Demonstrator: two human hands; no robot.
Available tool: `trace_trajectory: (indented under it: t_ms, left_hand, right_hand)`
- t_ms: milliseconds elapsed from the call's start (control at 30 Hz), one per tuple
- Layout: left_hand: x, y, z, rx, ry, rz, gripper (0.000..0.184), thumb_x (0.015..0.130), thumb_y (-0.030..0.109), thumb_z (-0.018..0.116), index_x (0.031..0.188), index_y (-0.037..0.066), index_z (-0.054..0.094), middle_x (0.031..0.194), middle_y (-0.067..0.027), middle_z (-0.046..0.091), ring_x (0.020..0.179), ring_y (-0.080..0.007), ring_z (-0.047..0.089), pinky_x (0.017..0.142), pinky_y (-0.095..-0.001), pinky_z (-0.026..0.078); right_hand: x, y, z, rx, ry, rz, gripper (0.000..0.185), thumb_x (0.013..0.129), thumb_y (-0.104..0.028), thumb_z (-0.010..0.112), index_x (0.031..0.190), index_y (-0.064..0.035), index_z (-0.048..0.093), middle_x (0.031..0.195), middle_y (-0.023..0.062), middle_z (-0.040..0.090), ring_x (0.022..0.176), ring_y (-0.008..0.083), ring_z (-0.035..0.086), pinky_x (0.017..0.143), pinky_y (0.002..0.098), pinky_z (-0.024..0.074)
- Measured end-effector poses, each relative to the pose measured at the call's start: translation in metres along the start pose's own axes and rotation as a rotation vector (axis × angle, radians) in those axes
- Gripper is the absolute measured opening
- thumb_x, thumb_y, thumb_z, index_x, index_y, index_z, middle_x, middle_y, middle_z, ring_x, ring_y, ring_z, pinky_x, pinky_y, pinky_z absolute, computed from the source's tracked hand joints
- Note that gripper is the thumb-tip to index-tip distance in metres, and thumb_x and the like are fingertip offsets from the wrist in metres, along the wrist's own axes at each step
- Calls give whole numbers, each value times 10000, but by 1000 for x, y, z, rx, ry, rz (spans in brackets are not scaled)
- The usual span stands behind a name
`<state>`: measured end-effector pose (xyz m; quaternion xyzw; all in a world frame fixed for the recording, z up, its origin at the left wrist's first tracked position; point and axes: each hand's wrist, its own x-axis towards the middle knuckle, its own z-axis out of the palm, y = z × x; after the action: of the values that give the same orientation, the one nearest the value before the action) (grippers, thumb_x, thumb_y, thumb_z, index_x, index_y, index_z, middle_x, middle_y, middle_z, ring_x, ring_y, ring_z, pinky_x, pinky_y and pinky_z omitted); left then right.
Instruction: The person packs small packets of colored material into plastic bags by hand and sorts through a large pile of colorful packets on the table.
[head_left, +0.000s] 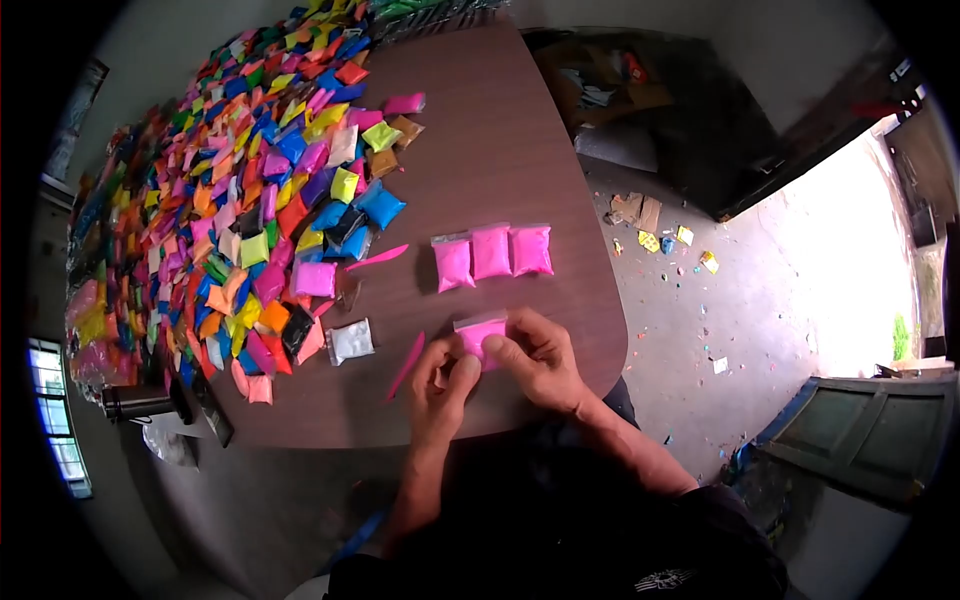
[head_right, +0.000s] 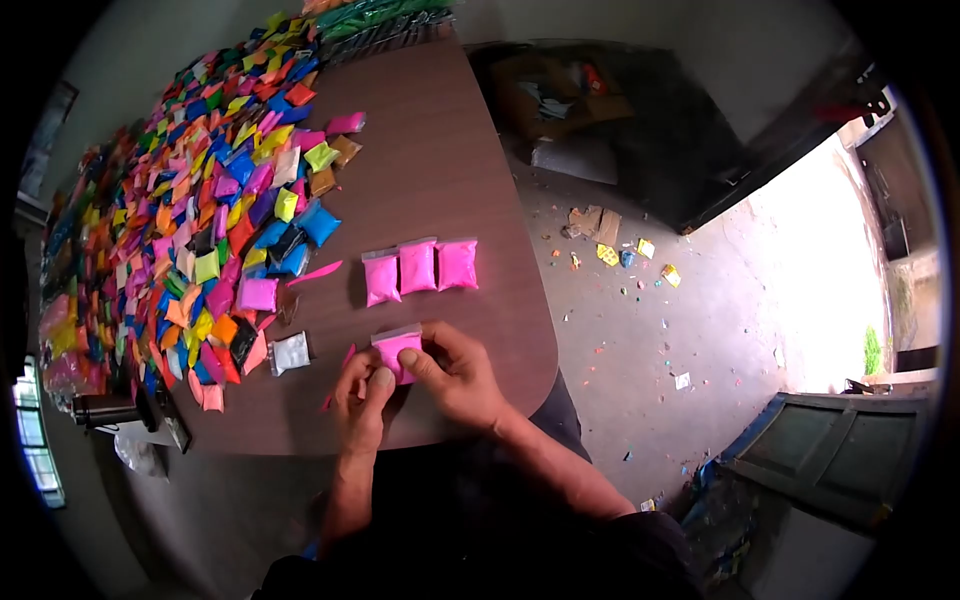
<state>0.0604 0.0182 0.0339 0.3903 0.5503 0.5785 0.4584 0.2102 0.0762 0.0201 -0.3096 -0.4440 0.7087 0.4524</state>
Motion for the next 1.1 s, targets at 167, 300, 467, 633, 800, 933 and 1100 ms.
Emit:
trace_trajectory:
  t_ms: [167, 300, 467, 633, 800, 933, 1100]
  left_hand:
    - [2, -7, -3, -70, 37, -11, 94, 1023, 109, 649, 1017, 15, 646, 846, 61, 583, 765, -23, 487, 680, -195, 379]
    - [-2, -16, -12, -53, 33, 9, 101, 1019, 109, 660, 981, 17, 642, 854, 53, 583, 769, -23, 487, 684, -199, 383]
    - [-1, -4, -3, -37, 27, 19, 114, 1013, 119, 674, 977, 16, 643, 861, 52, 587, 774, -24, 489, 687, -199, 385]
    - [0, -5, 0, -43, 82, -7, 132, 1018, 139, 674, 971, 19, 644, 861, 53, 580, 787, -29, 482, 689, -206, 381]
    - [-2, -14, -6, -5, 68, 60, 146, 1026, 151, 664, 965, 20, 640, 844, 55, 566, 759, -36, 455, 670, -212, 367]
    - [-3, -18, -7, 90, 95, 102, 149, 1030, 155, 661, 966, 21, 643, 829, 57, 568, 734, -37, 457, 650, -213, 367]
    - [-4, -6, 0, -31, 68, 22, 146, 1028, 148, 661, 974, 13, 660, 837, 49, 598, 743, -41, 495, 658, -212, 393]
  right_hand:
    - [0, -2, 1, -241, -58, -62, 209, 997, -71, 694, 1194, -5, 668, 995, 0, 657, 875, 56, 587, 782, 227, 481]
    - [-1, -13, 5, -328, -64, -33, 188, 989, -82, 702, 1155, 3, 677, 970, 14, 627, 828, 71, 556, 738, 238, 461]
    - [2, -5, 3, -331, -12, -165, 189, 967, -113, 729, 1106, 10, 701, 958, 84, 644, 828, 165, 606, 726, 300, 491]
    - [3, -3, -1, -366, -44, -181, 127, 968, -82, 714, 1054, 10, 697, 929, 63, 632, 819, 139, 581, 722, 283, 465]
    - [1, -14, 4, -411, -58, -133, 72, 970, -51, 698, 1004, 11, 683, 909, 34, 611, 801, 91, 538, 705, 250, 432]
    - [0, -12, 5, -336, 4, -24, 77, 958, -58, 710, 986, 10, 686, 914, 58, 630, 810, 126, 567, 723, 272, 461]
    - [4, 1, 0, -334, 5, -235, 89, 958, -68, 715, 995, 9, 691, 931, 81, 657, 813, 178, 613, 740, 300, 496]
